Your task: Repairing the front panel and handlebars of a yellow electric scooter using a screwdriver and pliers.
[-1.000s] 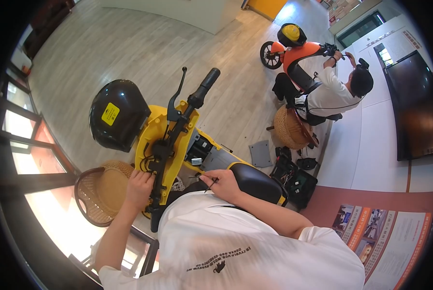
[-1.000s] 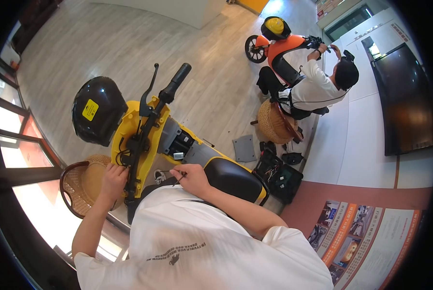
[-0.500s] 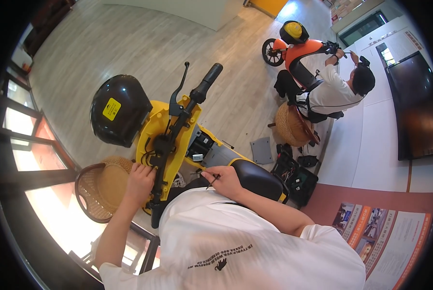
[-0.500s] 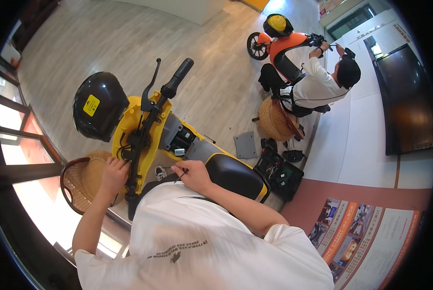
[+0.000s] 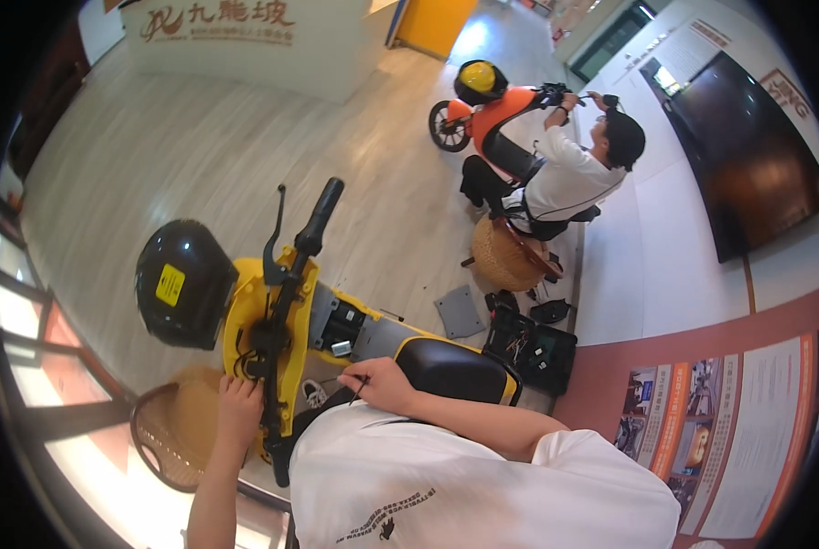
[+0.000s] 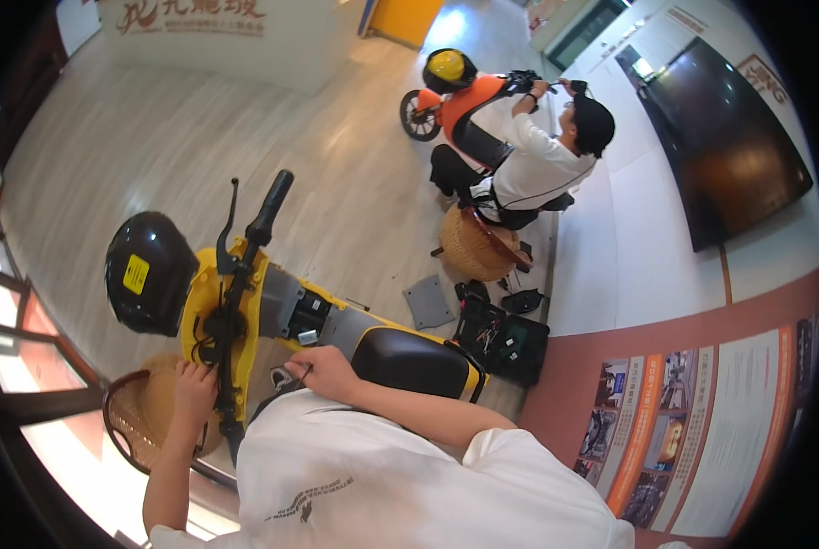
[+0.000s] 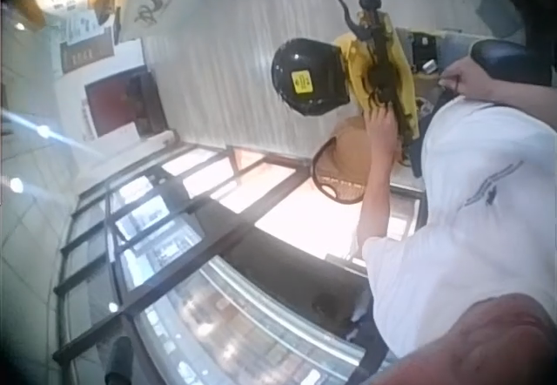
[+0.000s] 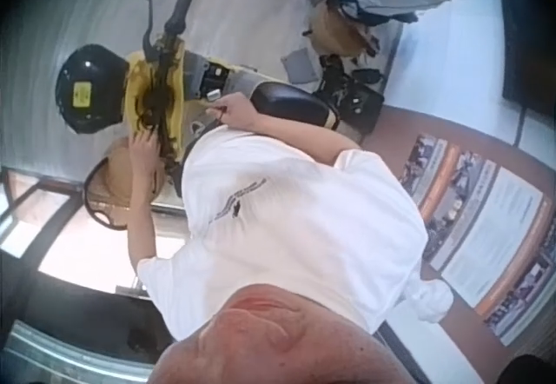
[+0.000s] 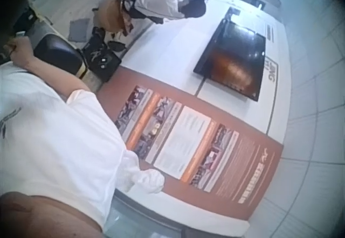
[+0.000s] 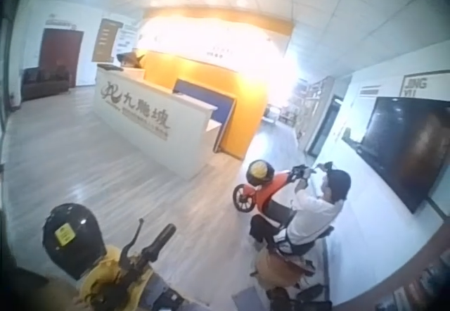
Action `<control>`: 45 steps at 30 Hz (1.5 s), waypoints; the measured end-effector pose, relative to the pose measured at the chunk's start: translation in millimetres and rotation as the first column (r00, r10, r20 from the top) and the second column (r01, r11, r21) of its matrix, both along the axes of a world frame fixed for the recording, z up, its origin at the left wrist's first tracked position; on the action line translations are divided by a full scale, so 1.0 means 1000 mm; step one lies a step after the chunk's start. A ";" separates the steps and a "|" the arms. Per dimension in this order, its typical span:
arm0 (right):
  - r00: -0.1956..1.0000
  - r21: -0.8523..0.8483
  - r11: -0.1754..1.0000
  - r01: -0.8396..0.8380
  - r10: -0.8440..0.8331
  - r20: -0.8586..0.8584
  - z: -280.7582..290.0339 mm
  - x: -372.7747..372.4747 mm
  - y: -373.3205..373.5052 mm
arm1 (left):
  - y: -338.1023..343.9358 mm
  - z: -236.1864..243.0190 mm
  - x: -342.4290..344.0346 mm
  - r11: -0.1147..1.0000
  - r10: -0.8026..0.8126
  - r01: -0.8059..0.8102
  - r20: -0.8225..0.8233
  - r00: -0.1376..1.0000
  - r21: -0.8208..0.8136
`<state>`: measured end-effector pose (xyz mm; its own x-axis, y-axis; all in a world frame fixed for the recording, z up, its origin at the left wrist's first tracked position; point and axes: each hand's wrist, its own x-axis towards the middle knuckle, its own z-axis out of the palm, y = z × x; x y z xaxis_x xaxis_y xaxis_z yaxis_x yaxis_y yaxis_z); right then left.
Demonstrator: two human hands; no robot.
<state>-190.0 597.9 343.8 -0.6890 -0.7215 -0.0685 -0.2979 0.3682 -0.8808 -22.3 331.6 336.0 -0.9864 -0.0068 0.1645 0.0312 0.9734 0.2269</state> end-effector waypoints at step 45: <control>0.999 0.005 1.000 0.027 -0.027 0.020 0.009 -0.013 -0.003 | -0.008 0.000 -0.008 0.997 -0.073 0.074 -0.061 0.995 0.012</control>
<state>-202.8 595.0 352.4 -0.7067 -0.7023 -0.0860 -0.2700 0.3800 -0.8847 -30.7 323.5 336.0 -0.9724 0.0623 0.2247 0.1164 0.9646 0.2365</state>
